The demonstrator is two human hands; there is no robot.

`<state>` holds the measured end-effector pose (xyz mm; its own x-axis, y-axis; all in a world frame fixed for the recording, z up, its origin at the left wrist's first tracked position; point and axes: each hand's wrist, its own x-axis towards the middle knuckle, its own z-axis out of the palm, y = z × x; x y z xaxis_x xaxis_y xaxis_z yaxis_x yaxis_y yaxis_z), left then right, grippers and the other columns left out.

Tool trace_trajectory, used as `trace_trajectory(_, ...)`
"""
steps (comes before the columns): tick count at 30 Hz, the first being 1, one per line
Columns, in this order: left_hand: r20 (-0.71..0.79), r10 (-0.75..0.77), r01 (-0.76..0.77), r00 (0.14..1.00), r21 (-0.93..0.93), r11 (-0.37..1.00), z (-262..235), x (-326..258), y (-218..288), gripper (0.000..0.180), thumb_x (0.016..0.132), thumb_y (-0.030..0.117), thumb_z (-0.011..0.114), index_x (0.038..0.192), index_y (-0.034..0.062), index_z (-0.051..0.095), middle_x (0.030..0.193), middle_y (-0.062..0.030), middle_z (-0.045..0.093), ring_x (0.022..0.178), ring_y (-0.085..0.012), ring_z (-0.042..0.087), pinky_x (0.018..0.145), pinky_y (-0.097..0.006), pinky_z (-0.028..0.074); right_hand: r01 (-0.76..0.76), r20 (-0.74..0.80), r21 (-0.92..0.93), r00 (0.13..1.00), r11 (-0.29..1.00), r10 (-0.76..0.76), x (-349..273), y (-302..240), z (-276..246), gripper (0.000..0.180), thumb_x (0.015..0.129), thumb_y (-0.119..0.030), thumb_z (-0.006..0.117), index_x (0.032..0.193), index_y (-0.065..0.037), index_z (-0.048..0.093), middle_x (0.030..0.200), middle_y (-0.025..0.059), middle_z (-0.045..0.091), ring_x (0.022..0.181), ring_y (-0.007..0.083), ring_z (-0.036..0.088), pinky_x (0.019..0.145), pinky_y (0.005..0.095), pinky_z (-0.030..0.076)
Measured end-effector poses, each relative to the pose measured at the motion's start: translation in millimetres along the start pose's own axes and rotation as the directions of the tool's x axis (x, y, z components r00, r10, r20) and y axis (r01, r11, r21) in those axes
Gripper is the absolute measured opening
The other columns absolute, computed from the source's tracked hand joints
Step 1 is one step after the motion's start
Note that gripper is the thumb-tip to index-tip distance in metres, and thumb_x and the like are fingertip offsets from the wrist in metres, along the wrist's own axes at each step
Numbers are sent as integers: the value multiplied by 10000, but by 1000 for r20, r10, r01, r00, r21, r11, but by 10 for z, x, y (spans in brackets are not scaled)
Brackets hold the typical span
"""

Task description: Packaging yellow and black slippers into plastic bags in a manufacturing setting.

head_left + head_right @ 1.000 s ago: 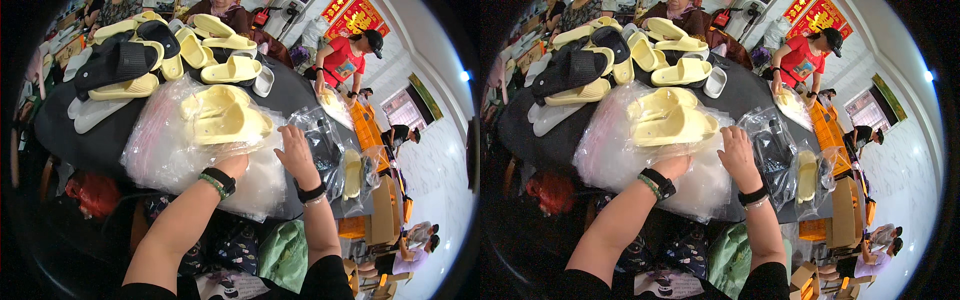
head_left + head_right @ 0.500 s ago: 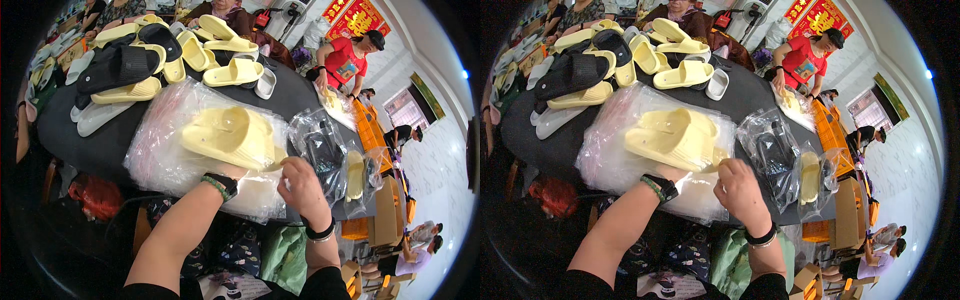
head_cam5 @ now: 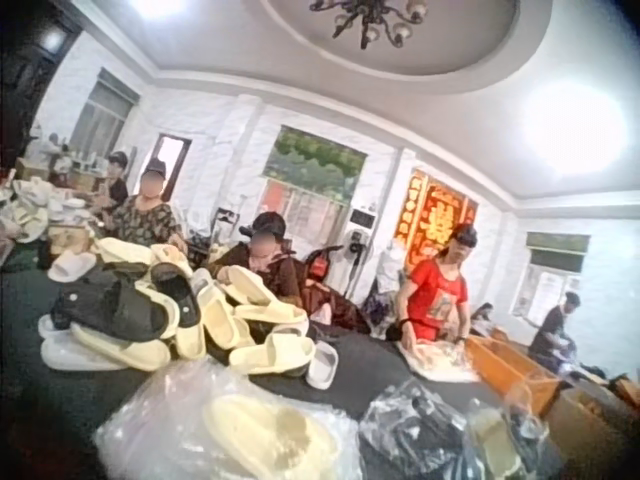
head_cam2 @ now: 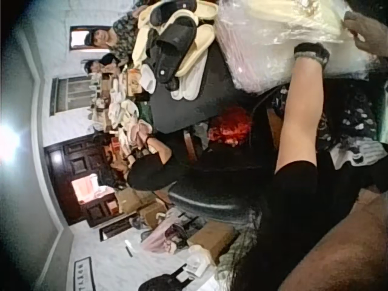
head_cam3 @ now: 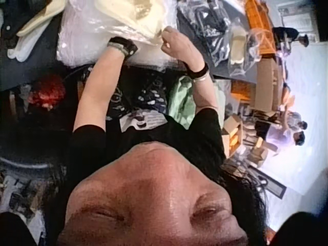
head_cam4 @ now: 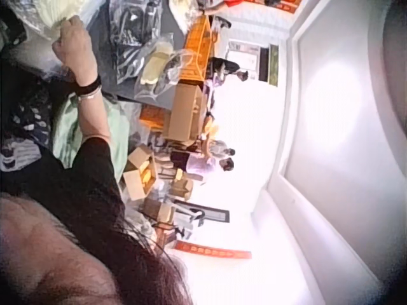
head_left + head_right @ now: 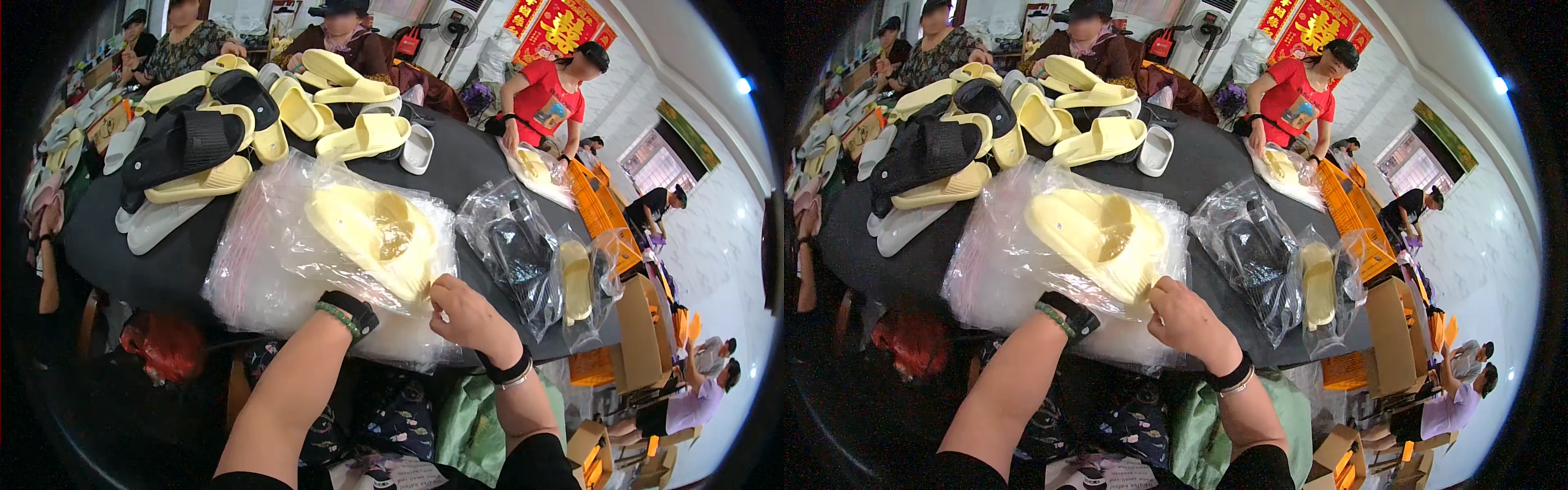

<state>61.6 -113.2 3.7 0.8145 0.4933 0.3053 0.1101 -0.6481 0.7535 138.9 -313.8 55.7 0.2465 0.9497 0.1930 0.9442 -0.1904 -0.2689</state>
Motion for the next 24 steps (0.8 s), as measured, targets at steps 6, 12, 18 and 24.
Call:
trace_trajectory(6, -23, -110, 112, 994, 127, 986, -726, 204, -423, 359, 927, 266, 543, 1193, 35, 610, 1144, -164, 644, 1067, -315, 609, 919, -390, 474, -115, 16, -53, 993, 992, 116, -41, 85, 85, 122, 726, -57, 594, 791, -23, 497, 851, 144, 516, 781, 342, 559, 683, 407, 475)
trace_trajectory(12, -474, 42, 154, 879, 367, 917, -1299, 35, -555, 289, 887, 168, 606, 1115, -5, 649, 1010, -198, 688, 938, -343, 663, 809, -373, 514, -68, 37, -75, 997, 995, 71, -67, 136, 322, 150, 738, -90, 615, 828, -28, 513, 873, 152, 521, 830, 352, 559, 708, 418, 485)
trace_trajectory(18, -453, -29, 8, 891, -47, 999, -1531, -103, -182, 333, 885, 226, 662, 1116, -13, 643, 897, -178, 692, 792, -242, 678, 719, -322, 523, -45, 294, 180, 956, 983, -10, -5, 315, 46, 407, 756, -320, 776, 998, -39, 608, 999, 150, 589, 969, 307, 586, 812, 386, 490)
trace_trajectory(24, -146, 355, -280, 923, 377, 883, -1175, -180, -44, 472, 825, 268, 720, 1199, 15, 581, 1071, -204, 636, 991, -349, 601, 871, -400, 473, -240, 126, 113, 966, 964, 226, 360, 720, -204, 828, 668, -386, 851, 1289, -4, 460, 1286, 226, 501, 1206, 318, 492, 985, 384, 417)
